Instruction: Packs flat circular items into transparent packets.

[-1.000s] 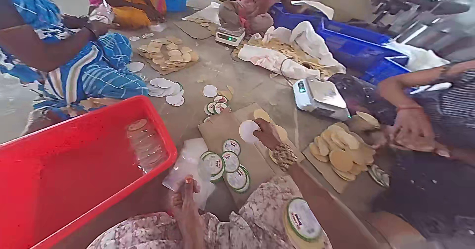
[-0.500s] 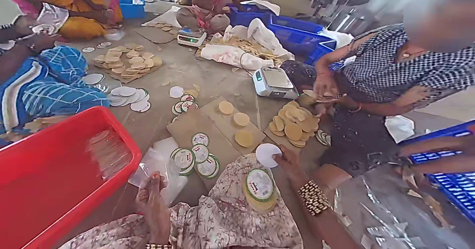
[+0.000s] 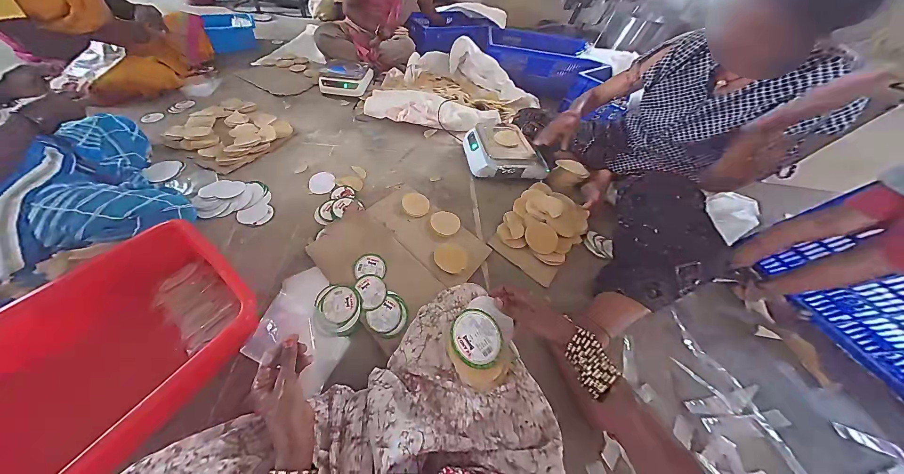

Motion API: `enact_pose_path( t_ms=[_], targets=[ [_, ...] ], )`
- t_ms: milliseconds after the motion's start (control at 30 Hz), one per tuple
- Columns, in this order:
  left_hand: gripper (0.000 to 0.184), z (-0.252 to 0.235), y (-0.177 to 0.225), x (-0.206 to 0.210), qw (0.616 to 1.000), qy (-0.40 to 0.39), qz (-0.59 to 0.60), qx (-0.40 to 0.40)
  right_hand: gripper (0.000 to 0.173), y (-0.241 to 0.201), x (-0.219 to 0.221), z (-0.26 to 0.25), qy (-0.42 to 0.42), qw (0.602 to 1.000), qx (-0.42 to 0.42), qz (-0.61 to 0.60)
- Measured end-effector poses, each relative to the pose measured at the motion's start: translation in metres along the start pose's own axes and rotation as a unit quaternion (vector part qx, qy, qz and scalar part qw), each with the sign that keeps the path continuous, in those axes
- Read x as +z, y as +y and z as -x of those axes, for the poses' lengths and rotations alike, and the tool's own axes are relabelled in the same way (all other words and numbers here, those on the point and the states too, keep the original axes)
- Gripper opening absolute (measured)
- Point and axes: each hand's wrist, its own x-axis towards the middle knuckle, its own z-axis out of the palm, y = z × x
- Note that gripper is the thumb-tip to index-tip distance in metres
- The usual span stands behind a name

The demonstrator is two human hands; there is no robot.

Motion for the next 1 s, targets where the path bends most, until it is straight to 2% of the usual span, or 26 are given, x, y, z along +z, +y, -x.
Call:
enact_pose_path(
  t_ms=[67,133,167,300,367,433,467,533,667,733,867,1000],
  targets=[
    [0.009,0.000,-0.002,-0.001,1.000,0.002,0.000,0.000,0.040,-0.007,0.003,-0.001,0.025,0.999,-0.001,0.026],
    [0.009,-0.001,-0.003,-0.002,1.000,0.003,0.002,-0.001,0.041,-0.017,0.009,-0.002,0.016,0.999,-0.006,0.044],
    [0.009,-0.002,-0.004,-0.002,1.000,0.004,0.006,0.000,0.048,-0.022,0.011,-0.002,0.001,0.999,0.005,0.046],
    [0.008,-0.003,-0.004,-0.002,1.000,0.002,0.005,-0.008,0.097,-0.033,0.025,0.002,-0.001,0.998,0.026,0.051],
    [0.008,-0.003,-0.004,0.000,1.000,0.000,0.007,-0.015,0.117,-0.047,0.034,0.009,0.008,0.990,0.065,0.125],
    [0.008,-0.003,-0.002,0.002,1.000,-0.005,0.006,-0.019,0.128,-0.056,0.046,0.014,0.015,0.971,0.105,0.213],
    [0.008,-0.002,-0.001,0.002,1.000,-0.010,0.001,-0.020,0.126,-0.057,0.051,0.015,0.013,0.962,0.118,0.246],
    [0.008,-0.001,0.000,0.003,1.000,-0.014,-0.003,-0.021,0.110,-0.059,0.055,0.015,-0.007,0.962,0.128,0.243],
    [0.008,-0.001,-0.002,0.000,1.000,-0.013,-0.003,-0.026,0.058,-0.055,0.055,0.018,-0.045,0.989,0.082,0.113],
    [0.007,-0.001,-0.002,-0.001,1.000,-0.016,-0.003,-0.025,0.043,-0.061,0.054,0.027,-0.027,0.997,0.065,0.041],
    [0.012,0.010,0.003,0.000,0.998,-0.049,0.009,-0.026,0.041,-0.078,0.048,0.053,0.038,0.995,0.013,-0.094],
    [0.023,0.056,0.002,0.013,0.982,-0.162,0.022,-0.098,0.037,-0.095,0.050,0.070,0.084,0.977,-0.041,-0.191]
  ],
)
